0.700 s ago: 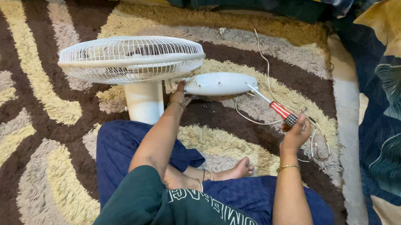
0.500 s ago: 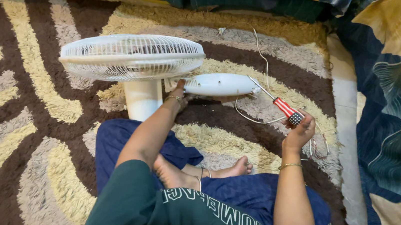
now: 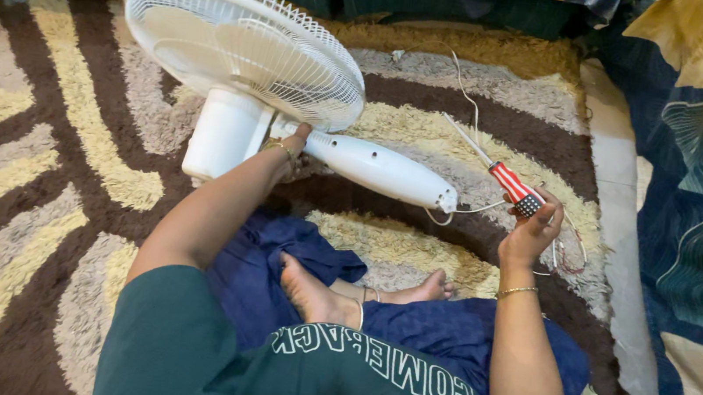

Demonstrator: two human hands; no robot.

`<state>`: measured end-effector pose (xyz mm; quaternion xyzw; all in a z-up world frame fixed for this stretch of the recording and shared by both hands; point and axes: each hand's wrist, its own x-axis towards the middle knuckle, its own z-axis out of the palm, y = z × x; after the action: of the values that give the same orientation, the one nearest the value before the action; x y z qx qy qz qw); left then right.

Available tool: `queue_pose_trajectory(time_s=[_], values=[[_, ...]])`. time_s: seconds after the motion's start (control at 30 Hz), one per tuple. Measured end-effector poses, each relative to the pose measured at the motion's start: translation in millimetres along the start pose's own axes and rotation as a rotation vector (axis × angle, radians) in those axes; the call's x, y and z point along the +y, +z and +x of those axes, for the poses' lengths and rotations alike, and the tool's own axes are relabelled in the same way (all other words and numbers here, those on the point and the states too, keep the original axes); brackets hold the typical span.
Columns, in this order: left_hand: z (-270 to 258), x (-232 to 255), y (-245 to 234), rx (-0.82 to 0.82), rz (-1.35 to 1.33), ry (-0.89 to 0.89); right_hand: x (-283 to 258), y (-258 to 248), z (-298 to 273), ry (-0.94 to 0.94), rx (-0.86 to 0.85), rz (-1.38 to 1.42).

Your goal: The person sits on the floor and uses a screwdriver to remove screws from the neck of a white pedestal fan. They then wrap a white cord around the fan neck and adjust the fan head.

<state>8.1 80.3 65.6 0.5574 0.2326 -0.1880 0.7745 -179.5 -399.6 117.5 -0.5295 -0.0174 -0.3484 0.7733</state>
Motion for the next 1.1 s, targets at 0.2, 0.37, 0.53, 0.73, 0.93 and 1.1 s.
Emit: queue_pose_trajectory(time_s=[0.2, 0.37, 0.53, 0.73, 0.93, 1.1], values=[[-28, 21, 19, 0.097, 0.495, -0.214, 19, -14, 3, 0.191, 0.160, -0.127], [-69, 18, 48, 0.152, 0.561, -0.248, 47, -38, 14, 0.287, 0.293, -0.161], [-104, -4, 90, 0.097, 0.607, -0.177, 74, -47, 15, 0.286, 0.358, -0.141], [-110, -13, 138, 0.044, 0.545, -0.376, 74, -62, 7, 0.281, 0.384, -0.204], [-92, 10, 155, -0.033, 0.506, -0.356, 53, -82, -6, 0.494, 0.552, 0.024], [-83, 31, 147, -0.051, 0.293, -0.166, 52, -72, 7, 0.398, 0.615, 0.074]])
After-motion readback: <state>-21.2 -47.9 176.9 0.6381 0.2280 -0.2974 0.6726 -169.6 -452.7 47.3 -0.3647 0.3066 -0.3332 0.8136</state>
